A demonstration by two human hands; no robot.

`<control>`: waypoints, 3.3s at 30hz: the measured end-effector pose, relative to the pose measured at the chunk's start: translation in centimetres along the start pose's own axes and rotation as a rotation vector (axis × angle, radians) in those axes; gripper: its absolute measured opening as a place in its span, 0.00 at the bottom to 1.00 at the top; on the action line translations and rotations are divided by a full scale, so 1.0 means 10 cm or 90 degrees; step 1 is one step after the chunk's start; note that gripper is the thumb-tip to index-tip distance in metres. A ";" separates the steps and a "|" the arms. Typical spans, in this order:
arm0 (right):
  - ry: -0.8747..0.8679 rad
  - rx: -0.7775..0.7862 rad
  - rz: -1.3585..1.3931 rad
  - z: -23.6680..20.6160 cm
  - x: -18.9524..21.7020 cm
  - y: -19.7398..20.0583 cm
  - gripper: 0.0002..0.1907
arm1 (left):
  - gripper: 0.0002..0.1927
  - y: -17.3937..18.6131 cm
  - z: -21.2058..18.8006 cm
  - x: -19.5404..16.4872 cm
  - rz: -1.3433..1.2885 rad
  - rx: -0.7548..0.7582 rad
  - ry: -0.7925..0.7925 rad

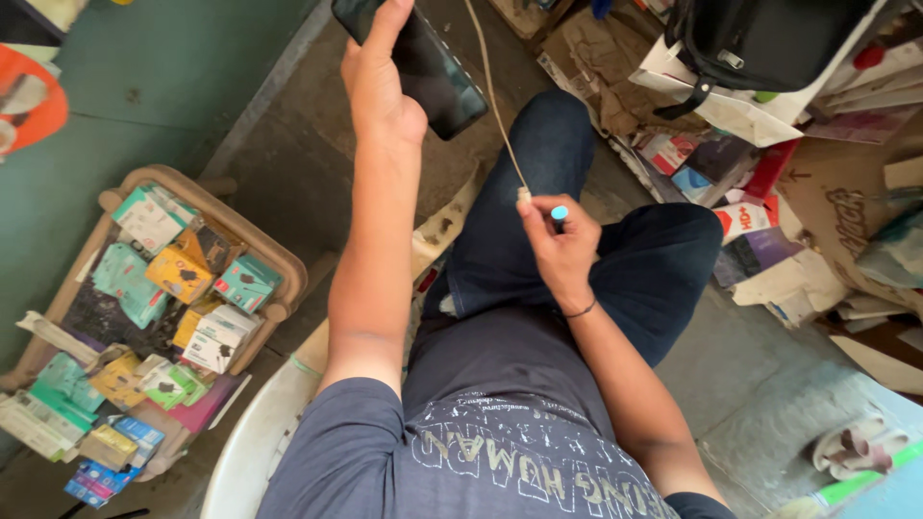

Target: The person uses a small screwdriver to pry open a smartphone, removes the back cover, and repeatedly disconnects and reconnects the battery connector. The phone is held in one hand while the other hand manipulates the tool and battery tab. The device is opened and closed multiple times during the clip.

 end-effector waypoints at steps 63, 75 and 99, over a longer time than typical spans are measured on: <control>0.347 0.036 -0.258 0.33 1.31 -0.23 0.04 | 0.20 -0.24 -0.16 0.14 -0.117 0.116 0.080; 0.322 -0.006 -0.226 0.28 1.27 -0.23 0.05 | 0.20 -0.30 -0.21 0.13 -0.074 0.101 0.042; 0.319 -0.025 -0.233 0.25 1.16 -0.18 0.06 | 0.19 -0.41 -0.23 0.21 -0.067 0.119 0.011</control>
Point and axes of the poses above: each hand's wrist, its own z-axis towards the middle knuckle, its own y-axis out of the back of the hand, x = y × z, the point moved 8 cm from there along z, towards the middle knuckle, and after that the axes turned 9 degrees about x, right-handed, at the moved point
